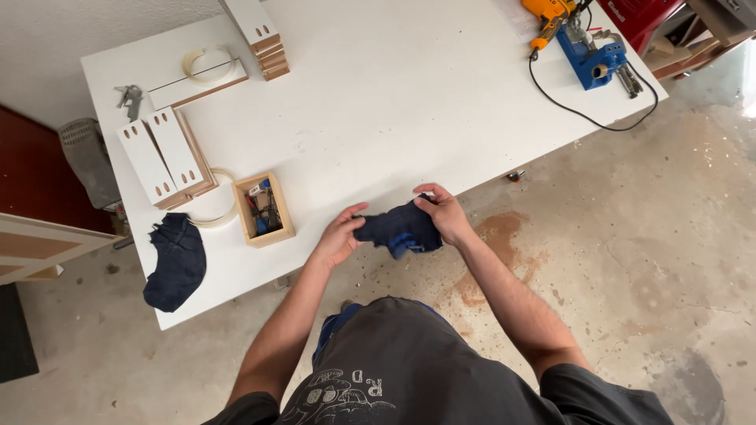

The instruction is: Prepare the workshop by cleaning the workbench, retrieving an iron from storage, and reviewing project plans.

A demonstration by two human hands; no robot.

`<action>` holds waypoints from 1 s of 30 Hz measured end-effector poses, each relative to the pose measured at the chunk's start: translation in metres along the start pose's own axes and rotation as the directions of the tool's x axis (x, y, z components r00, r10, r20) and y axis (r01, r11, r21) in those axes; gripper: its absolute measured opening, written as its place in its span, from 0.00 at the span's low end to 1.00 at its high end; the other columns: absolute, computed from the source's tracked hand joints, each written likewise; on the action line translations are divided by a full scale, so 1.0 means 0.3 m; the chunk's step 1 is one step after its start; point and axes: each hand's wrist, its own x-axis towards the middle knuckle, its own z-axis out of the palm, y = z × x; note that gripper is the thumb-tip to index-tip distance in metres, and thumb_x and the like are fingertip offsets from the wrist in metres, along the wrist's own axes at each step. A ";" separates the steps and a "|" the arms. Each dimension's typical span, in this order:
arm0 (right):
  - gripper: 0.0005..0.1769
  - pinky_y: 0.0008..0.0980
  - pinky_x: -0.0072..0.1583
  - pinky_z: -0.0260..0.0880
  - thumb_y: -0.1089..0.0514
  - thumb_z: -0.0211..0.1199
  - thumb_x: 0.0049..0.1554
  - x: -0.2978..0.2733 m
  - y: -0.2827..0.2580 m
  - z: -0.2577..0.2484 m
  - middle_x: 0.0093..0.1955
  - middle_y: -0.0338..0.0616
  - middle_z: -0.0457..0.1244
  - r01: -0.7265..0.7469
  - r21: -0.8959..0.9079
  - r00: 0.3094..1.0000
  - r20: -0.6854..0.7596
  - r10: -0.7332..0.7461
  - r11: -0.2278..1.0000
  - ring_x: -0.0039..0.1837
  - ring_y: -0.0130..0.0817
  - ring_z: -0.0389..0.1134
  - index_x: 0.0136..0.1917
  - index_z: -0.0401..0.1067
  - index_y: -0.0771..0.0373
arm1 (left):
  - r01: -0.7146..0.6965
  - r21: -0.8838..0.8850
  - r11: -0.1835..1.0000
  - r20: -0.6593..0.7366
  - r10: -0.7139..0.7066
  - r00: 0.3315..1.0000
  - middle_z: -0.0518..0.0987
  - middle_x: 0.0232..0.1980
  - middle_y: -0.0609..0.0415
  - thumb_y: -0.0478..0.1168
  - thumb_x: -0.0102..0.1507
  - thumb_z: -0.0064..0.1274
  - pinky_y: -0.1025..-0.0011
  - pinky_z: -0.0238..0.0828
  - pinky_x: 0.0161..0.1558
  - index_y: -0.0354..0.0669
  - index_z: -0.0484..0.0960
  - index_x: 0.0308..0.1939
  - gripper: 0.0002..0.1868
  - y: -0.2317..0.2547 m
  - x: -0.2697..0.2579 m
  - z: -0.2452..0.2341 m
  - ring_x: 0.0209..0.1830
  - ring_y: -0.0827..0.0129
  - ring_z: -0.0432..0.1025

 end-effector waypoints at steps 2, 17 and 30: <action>0.16 0.28 0.40 0.74 0.59 0.76 0.52 -0.017 -0.008 -0.041 0.42 0.44 0.64 0.010 -0.050 1.000 0.007 -0.009 0.999 0.42 0.36 0.70 0.52 0.74 0.64 | -0.018 0.089 0.996 0.017 0.016 1.000 0.78 0.42 0.46 0.47 0.62 0.62 0.61 0.76 0.42 0.39 0.82 0.47 0.16 0.009 0.036 -0.003 0.44 0.55 0.76; 0.14 0.44 0.51 0.74 0.53 0.72 0.57 -0.113 0.089 0.022 0.46 0.55 0.70 0.166 -0.482 0.974 0.216 -0.066 0.860 0.53 0.52 0.73 0.50 0.76 0.64 | -0.114 0.836 0.537 0.100 0.056 0.993 0.82 0.46 0.44 0.48 0.62 0.57 0.52 0.76 0.49 0.45 0.86 0.46 0.14 -0.194 -0.017 -0.135 0.51 0.47 0.78; 0.29 0.43 0.42 0.78 0.46 0.61 0.63 0.042 0.164 0.301 0.49 0.65 0.68 -0.031 -0.665 0.989 0.085 0.117 0.746 0.45 0.51 0.76 0.66 0.63 0.71 | 0.059 0.899 0.434 -0.320 0.560 0.765 0.52 0.73 0.16 0.69 0.65 0.51 0.34 0.37 0.71 0.29 0.58 0.75 0.52 -0.572 0.292 -0.014 0.74 0.19 0.46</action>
